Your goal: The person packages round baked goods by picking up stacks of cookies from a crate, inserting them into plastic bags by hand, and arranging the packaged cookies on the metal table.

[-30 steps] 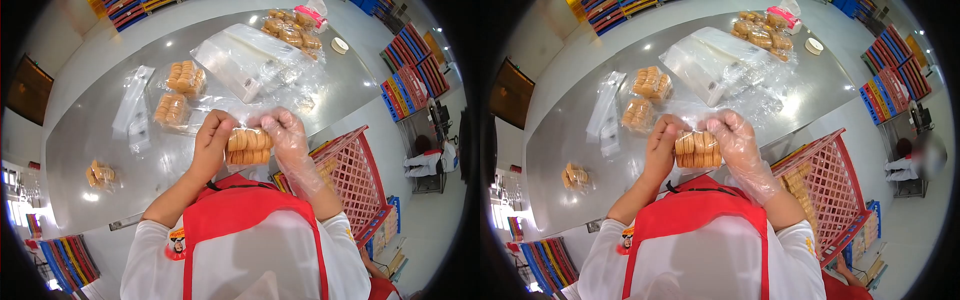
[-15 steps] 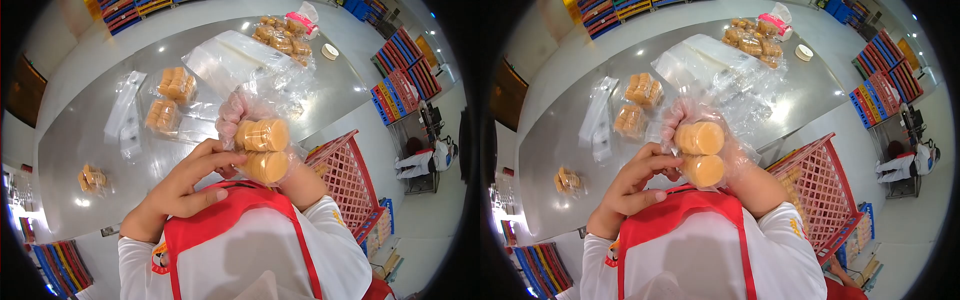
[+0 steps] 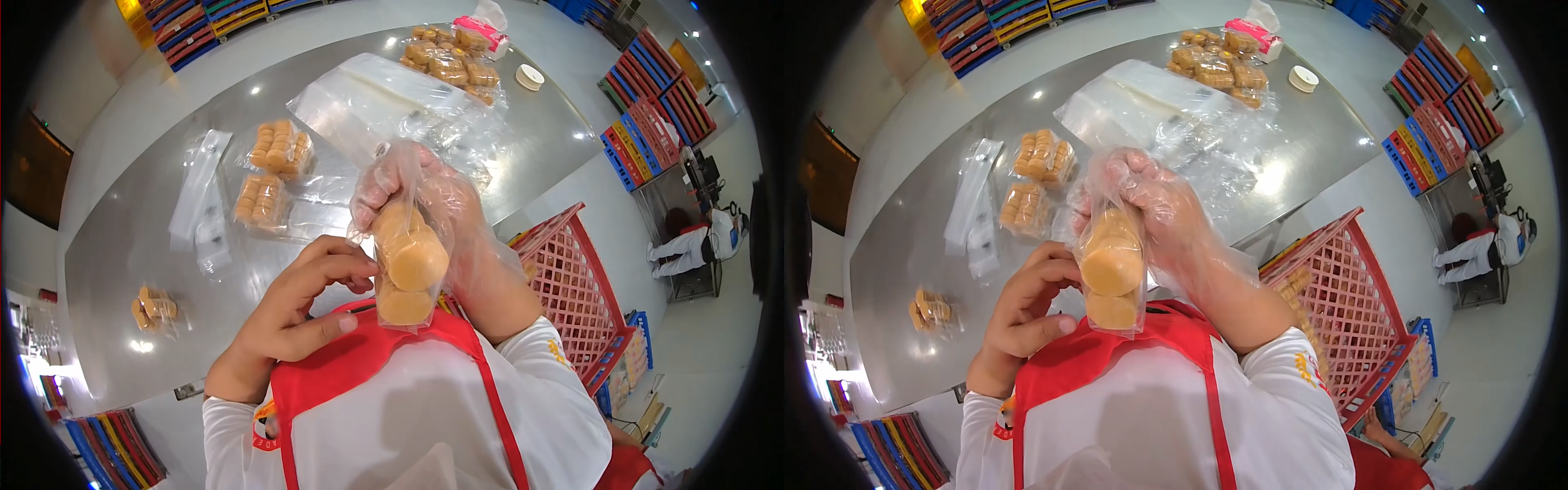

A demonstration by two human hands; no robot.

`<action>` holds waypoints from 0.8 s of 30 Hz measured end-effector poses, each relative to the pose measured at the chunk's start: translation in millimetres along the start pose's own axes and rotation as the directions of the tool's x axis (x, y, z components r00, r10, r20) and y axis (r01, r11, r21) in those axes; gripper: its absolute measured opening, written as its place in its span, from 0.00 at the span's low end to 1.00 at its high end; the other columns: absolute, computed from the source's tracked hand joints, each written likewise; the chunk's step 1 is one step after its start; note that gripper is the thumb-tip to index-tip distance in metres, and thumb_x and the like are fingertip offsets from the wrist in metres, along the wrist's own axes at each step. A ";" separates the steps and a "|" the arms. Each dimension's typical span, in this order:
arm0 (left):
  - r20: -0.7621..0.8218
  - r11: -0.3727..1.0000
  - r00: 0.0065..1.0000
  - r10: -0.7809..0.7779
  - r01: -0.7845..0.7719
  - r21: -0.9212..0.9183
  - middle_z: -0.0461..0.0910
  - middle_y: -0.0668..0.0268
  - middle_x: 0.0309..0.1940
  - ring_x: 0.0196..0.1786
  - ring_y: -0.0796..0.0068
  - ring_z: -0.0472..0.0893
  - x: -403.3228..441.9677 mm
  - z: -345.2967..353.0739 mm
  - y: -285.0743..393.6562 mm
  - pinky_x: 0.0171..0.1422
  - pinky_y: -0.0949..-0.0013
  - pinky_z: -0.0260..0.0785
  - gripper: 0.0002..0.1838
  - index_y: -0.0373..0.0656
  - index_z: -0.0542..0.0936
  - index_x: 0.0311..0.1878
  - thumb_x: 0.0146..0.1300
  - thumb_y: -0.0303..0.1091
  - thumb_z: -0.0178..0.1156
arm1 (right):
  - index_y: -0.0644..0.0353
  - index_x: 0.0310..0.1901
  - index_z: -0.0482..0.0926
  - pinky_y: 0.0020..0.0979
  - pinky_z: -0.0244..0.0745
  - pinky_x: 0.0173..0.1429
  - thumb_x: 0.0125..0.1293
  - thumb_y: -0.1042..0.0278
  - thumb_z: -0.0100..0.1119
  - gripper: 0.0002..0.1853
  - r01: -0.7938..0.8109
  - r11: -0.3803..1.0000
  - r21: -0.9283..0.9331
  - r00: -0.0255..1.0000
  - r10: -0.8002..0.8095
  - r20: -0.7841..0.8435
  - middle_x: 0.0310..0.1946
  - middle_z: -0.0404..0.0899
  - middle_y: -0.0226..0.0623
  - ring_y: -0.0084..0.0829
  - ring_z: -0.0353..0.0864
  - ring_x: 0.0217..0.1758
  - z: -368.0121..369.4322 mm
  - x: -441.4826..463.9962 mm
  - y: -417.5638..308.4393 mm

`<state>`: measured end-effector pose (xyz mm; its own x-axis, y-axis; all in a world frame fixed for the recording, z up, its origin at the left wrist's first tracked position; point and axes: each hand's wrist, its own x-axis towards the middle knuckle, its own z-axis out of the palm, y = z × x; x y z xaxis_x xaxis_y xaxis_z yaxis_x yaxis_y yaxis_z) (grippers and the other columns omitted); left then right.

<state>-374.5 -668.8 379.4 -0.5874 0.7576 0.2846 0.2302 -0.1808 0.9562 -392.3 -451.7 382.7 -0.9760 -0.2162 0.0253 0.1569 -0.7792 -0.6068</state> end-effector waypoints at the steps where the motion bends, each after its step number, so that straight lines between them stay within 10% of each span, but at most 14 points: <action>1: 0.025 0.999 0.999 0.033 -0.033 0.015 0.68 0.59 0.58 0.58 0.64 0.72 2.4 -2.8 -2.7 0.63 0.61 0.69 0.33 0.37 0.72 0.65 0.55 0.33 0.71 | 0.60 0.32 0.71 0.40 0.74 0.43 0.71 0.60 0.58 0.14 0.018 1.000 0.015 1.000 -0.018 0.004 0.30 0.70 0.39 0.39 0.75 0.36 -0.4 -0.9 -0.4; 5: -0.193 0.997 0.981 0.004 0.011 0.077 0.67 0.60 0.61 0.66 0.63 0.68 11.3 13.6 -8.9 0.69 0.61 0.64 0.49 0.40 0.62 0.71 0.46 0.31 0.79 | 0.59 0.39 0.71 0.43 0.76 0.50 0.74 0.60 0.54 0.11 0.279 0.960 0.035 0.958 -0.276 -0.080 0.36 0.74 0.42 0.42 0.78 0.42 -0.5 -0.3 5.2; 9: -0.348 0.959 0.920 -0.179 0.084 -0.270 0.66 0.62 0.63 0.67 0.72 0.67 17.5 23.8 -28.9 0.72 0.64 0.60 0.44 0.40 0.61 0.70 0.50 0.22 0.74 | 0.58 0.50 0.70 0.45 0.76 0.57 0.71 0.58 0.59 0.15 0.447 0.893 -0.063 0.892 -0.450 -0.046 0.44 0.75 0.43 0.43 0.78 0.50 -8.5 2.6 23.9; 13: -0.413 0.966 0.886 0.213 -0.127 0.225 0.67 0.62 0.60 0.63 0.67 0.70 25.1 -2.0 -41.0 0.70 0.63 0.61 0.34 0.41 0.68 0.63 0.51 0.17 0.65 | 0.56 0.65 0.67 0.44 0.72 0.63 0.60 0.58 0.73 0.34 0.760 0.494 -0.423 0.634 -0.706 0.314 0.56 0.75 0.41 0.43 0.76 0.60 -10.7 5.2 4.8; 17: -0.358 0.831 0.862 0.358 -0.120 0.543 0.68 0.58 0.59 0.64 0.59 0.70 19.4 -16.3 -34.4 0.70 0.60 0.61 0.33 0.42 0.70 0.61 0.49 0.18 0.64 | 0.53 0.64 0.72 0.45 0.68 0.67 0.49 0.60 0.79 0.39 0.674 -0.146 -0.724 0.667 -0.301 0.682 0.63 0.70 0.45 0.45 0.71 0.66 3.2 -17.2 -40.9; 24: -0.377 0.793 0.863 0.336 -0.044 0.608 0.70 0.57 0.59 0.63 0.57 0.69 17.9 -10.0 -22.7 0.70 0.59 0.60 0.31 0.41 0.72 0.59 0.47 0.18 0.61 | 0.49 0.55 0.82 0.46 0.73 0.59 0.41 0.67 0.76 0.32 0.579 -0.464 -0.670 0.728 -0.077 0.682 0.54 0.77 0.44 0.49 0.76 0.56 36.0 -16.1 -42.2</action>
<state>-398.0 -657.4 363.6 -0.7220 0.3565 0.5930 0.6796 0.2048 0.7044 -377.7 -436.5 436.5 -0.6193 -0.4987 0.6064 -0.7392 0.6307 -0.2362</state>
